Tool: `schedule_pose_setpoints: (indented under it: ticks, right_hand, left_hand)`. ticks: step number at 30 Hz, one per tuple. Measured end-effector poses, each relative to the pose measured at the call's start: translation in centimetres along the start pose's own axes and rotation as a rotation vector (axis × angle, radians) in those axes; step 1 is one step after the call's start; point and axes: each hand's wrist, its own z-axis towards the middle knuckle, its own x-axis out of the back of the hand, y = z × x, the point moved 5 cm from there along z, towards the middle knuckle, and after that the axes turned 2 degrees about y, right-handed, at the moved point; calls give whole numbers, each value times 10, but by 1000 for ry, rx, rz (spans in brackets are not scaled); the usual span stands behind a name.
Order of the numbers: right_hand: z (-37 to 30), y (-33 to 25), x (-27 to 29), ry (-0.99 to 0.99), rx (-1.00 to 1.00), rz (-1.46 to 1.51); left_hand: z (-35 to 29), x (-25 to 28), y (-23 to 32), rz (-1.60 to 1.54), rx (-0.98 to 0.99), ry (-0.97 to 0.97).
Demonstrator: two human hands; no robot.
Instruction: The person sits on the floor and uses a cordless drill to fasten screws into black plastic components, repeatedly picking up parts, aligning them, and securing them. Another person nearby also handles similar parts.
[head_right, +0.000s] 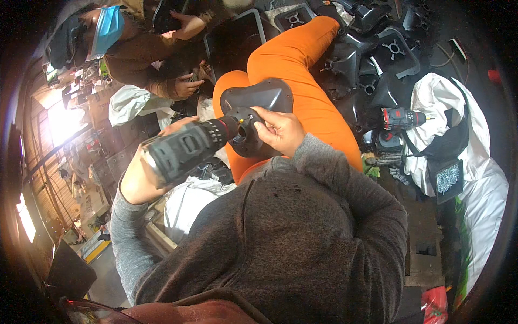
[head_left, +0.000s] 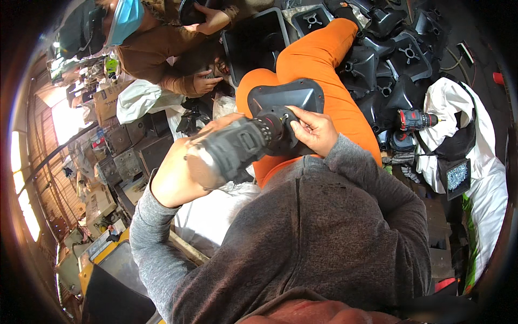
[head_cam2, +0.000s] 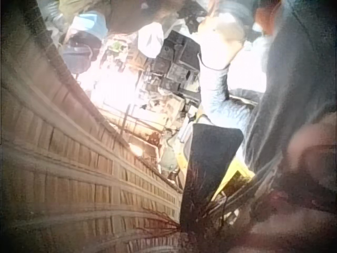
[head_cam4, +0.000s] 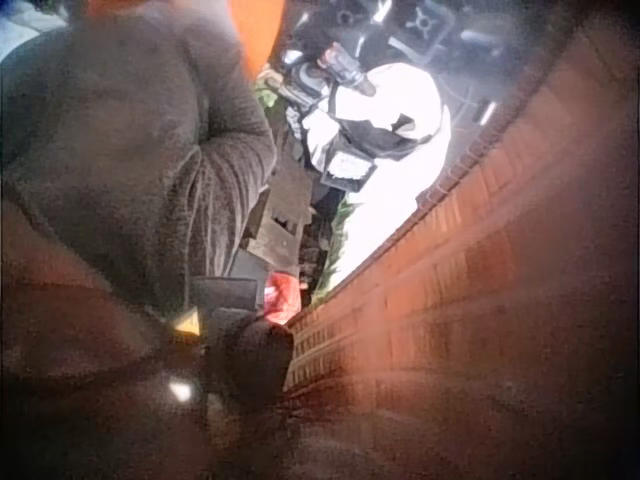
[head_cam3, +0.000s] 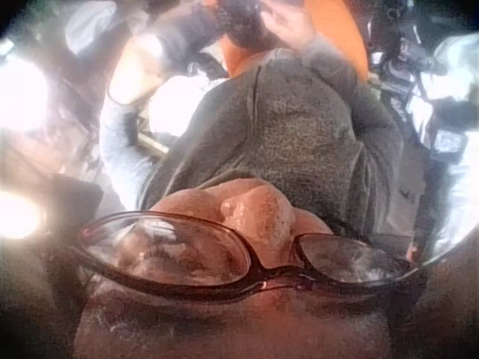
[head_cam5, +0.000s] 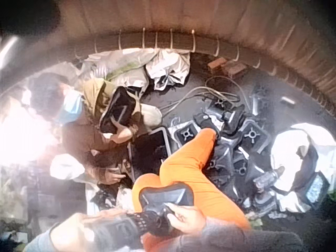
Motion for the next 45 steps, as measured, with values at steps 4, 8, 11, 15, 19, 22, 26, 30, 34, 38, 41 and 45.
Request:
schedule_pose_setpoints:
  ticks: [4, 8, 11, 15, 19, 22, 26, 30, 34, 38, 41, 45]
  right_hand:
    - [2, 4, 16, 63, -173, 132]
    - [-10, -5, 40, 212, -441, 928]
    - [-17, -39, 31, 181, -420, 1197]
    - [-21, -45, 19, 136, -380, 1365]
    - [-23, -49, 7, 147, -370, 1403]
    - [-24, -53, -2, 139, -379, 1380]
    - [-24, -50, -6, 161, -370, 1395]
    - [-26, -50, -6, 192, -376, 1288]
    - [-28, -49, -8, 256, -405, 1256]
    - [-28, -52, -9, 361, -478, 1236]
    - [-29, -46, -10, 320, -501, 1232]
    - [-35, -33, -2, 280, -575, 1146]
  left_hand:
    - [-23, 3, 9, -127, 169, 103]
    - [-44, -10, 15, -192, 57, 134]
    - [-52, -28, 13, -348, 85, 181]
    - [-51, -34, 22, -178, -36, 212]
    - [-56, -42, 15, -353, 21, 174]
    - [-59, -50, 12, -471, 69, 163]
    - [-59, -51, 9, -383, 27, 217]
    - [-62, -45, 11, -308, 54, 221]
    - [-62, -45, 13, -273, 50, 231]
    - [-62, -45, 15, -321, 138, 164]
    - [-63, -46, 14, -395, 183, 143]
    - [-71, -29, 17, -272, 126, 227]
